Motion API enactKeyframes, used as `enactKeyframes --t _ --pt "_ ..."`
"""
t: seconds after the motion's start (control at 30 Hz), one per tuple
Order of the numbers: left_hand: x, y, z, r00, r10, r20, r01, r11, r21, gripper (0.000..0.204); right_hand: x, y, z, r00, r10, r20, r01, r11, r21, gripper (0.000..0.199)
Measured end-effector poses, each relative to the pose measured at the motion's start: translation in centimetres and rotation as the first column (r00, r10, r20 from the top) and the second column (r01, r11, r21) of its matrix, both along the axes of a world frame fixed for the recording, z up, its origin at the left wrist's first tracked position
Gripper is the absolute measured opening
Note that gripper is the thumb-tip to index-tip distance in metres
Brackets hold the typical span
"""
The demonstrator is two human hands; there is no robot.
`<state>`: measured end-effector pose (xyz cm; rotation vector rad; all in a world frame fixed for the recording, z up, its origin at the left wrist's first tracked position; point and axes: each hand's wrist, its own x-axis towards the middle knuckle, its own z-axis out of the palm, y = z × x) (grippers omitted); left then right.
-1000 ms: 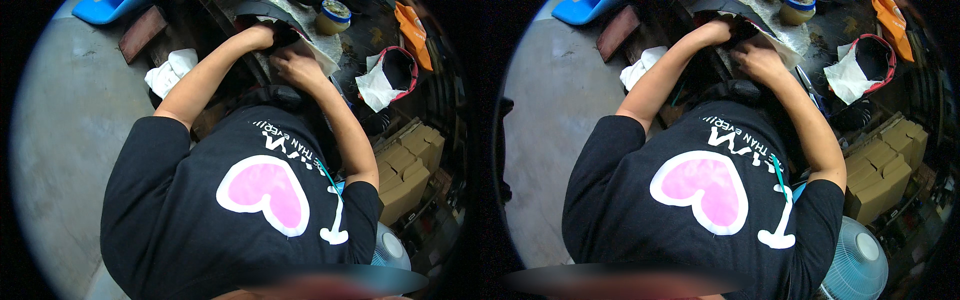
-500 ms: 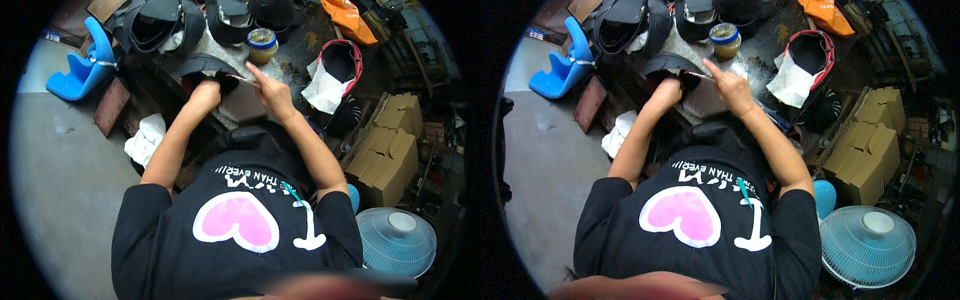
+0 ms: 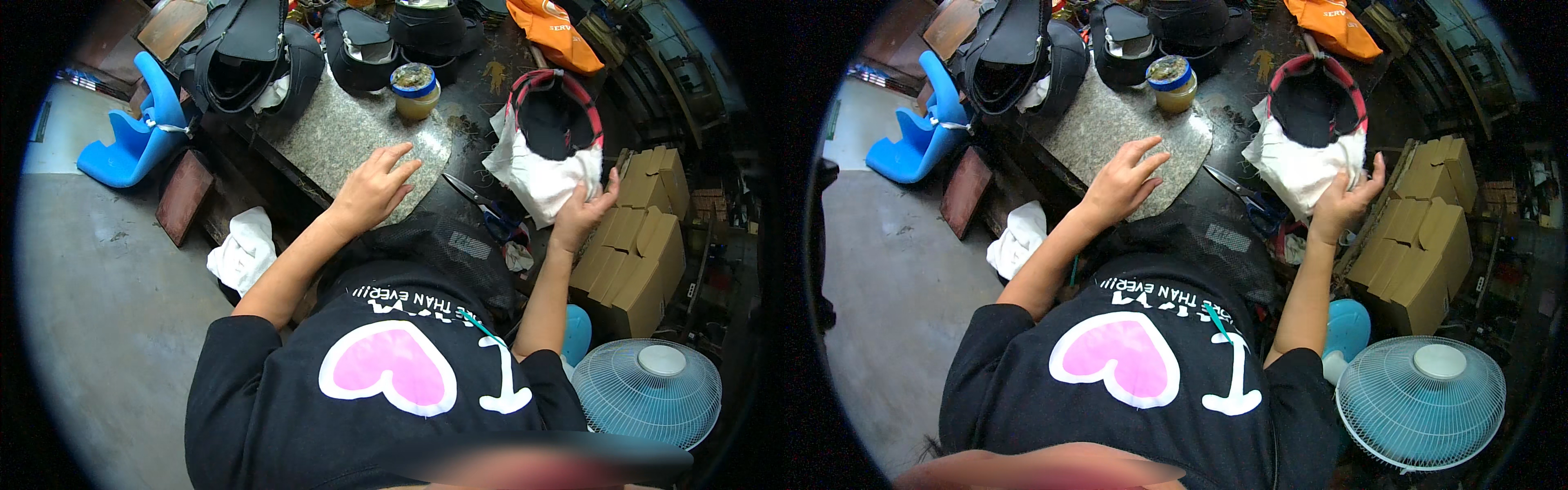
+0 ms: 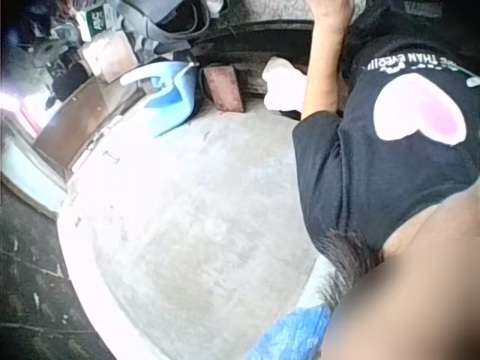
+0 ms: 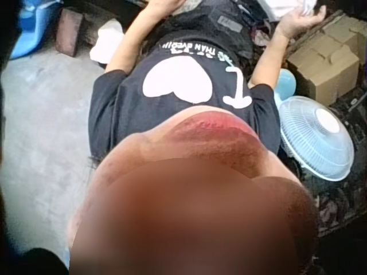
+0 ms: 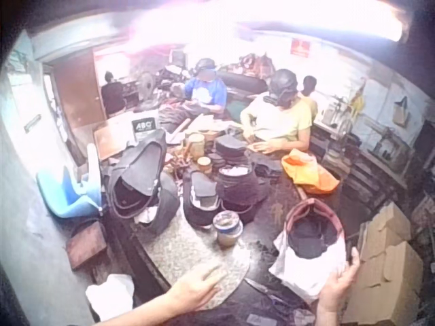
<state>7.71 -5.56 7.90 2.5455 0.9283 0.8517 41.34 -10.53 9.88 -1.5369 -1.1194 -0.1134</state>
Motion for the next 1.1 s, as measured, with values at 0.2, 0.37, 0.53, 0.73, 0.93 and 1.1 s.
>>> enactKeyframes --t 0.2,0.37,0.53,0.73,0.93,1.1 --pt "3.0 0.3 -3.1 0.990 -0.130 -0.047 0.117 0.971 -0.206 0.042 0.4 2.4 -6.4 0.986 -0.166 -0.019 0.164 0.981 -0.107 0.070" --pt "3.1 1.6 -2.9 0.990 -0.142 0.024 0.144 0.976 -0.161 0.044 0.1 5.1 -6.4 0.974 -0.175 0.142 0.202 0.957 -0.207 0.088" --pt "0.3 4.6 -1.9 0.984 0.125 0.128 -0.118 0.991 -0.063 0.043 -1.3 7.3 -0.6 0.846 -0.082 0.527 0.078 0.997 0.030 0.086" --pt "1.7 5.1 -1.7 0.972 0.124 0.201 -0.106 0.990 -0.094 0.049 -10.7 18.0 3.0 0.687 0.429 0.586 -0.431 0.890 -0.146 0.071" --pt "1.3 4.7 -2.5 0.957 0.196 0.215 -0.183 0.980 -0.078 0.054 -15.2 25.9 2.0 0.461 0.439 0.771 -0.223 0.899 -0.378 0.107" --pt "-4.0 5.1 -0.8 0.924 0.314 0.219 -0.343 0.933 0.110 0.064 -12.5 27.2 5.6 0.622 0.468 0.628 -0.656 0.749 0.091 0.063"
